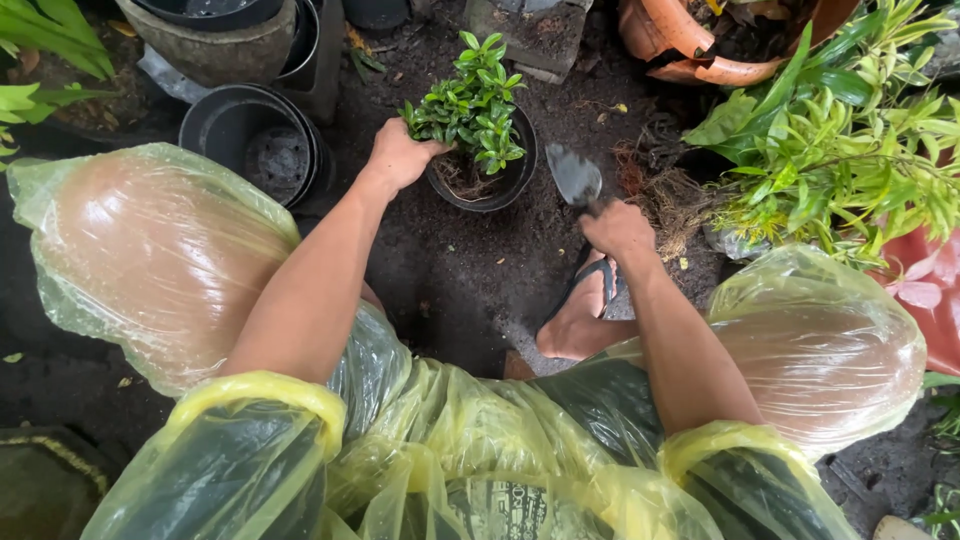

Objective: The person scoops soil into a black pot using a trowel, then places a small green plant into the pot. They continue to add soil around the plant and press it down with their hands to secure it.

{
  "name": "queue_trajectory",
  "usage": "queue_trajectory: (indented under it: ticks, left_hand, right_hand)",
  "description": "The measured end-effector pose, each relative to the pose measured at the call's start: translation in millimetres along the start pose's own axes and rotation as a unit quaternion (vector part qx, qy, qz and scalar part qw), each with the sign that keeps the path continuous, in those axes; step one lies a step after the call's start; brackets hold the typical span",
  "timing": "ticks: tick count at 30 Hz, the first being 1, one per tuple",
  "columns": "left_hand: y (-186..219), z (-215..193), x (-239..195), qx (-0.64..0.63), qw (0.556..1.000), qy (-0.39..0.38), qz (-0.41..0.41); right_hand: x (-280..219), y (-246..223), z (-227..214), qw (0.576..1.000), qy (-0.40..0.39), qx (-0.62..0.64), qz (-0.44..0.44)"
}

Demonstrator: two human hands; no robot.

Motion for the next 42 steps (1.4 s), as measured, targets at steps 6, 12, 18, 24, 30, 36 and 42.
queue_trajectory:
  ticks: [6,12,18,24,30,36,42]
  left_hand:
    - [-5,1,5,-0.005,1.000,0.012,0.011]
    - [-6,0,7,0.000,1.000,0.010,0.015]
    - [-12,0,11,0.023,1.000,0.001,0.000]
    - [-8,2,8,0.028,0.999,-0.017,-0.007]
    - [-4,0,3,0.023,1.000,0.014,-0.003]
    - [-1,0,-1,0.021,1.000,0.020,-0.003]
    - [-8,0,5,0.008,1.000,0.015,-0.008]
  right_hand:
    - [19,22,10,0.999,-0.017,-0.032,-0.023]
    - [46,46,37,0.981,-0.083,-0.154,-0.081]
    - [50,40,82,0.920,-0.210,-0.302,-0.139]
    - [79,38,129,0.863,-0.292,-0.377,-0.166]
    - [92,12,126,0.876,-0.305,-0.336,-0.165]
    - [132,7,140,0.910,-0.249,-0.274,-0.187]
    - [86,-36,81,0.932,-0.209,-0.223,-0.193]
Point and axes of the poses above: each hand's wrist, its own x-axis towards the middle knuckle, its own z-axis out of the palm, y = z × x, the point moved 4 cm from there along x, towards the middle knuckle, and after that the axes turned 1 degree about -x, right-handed, at the moved point
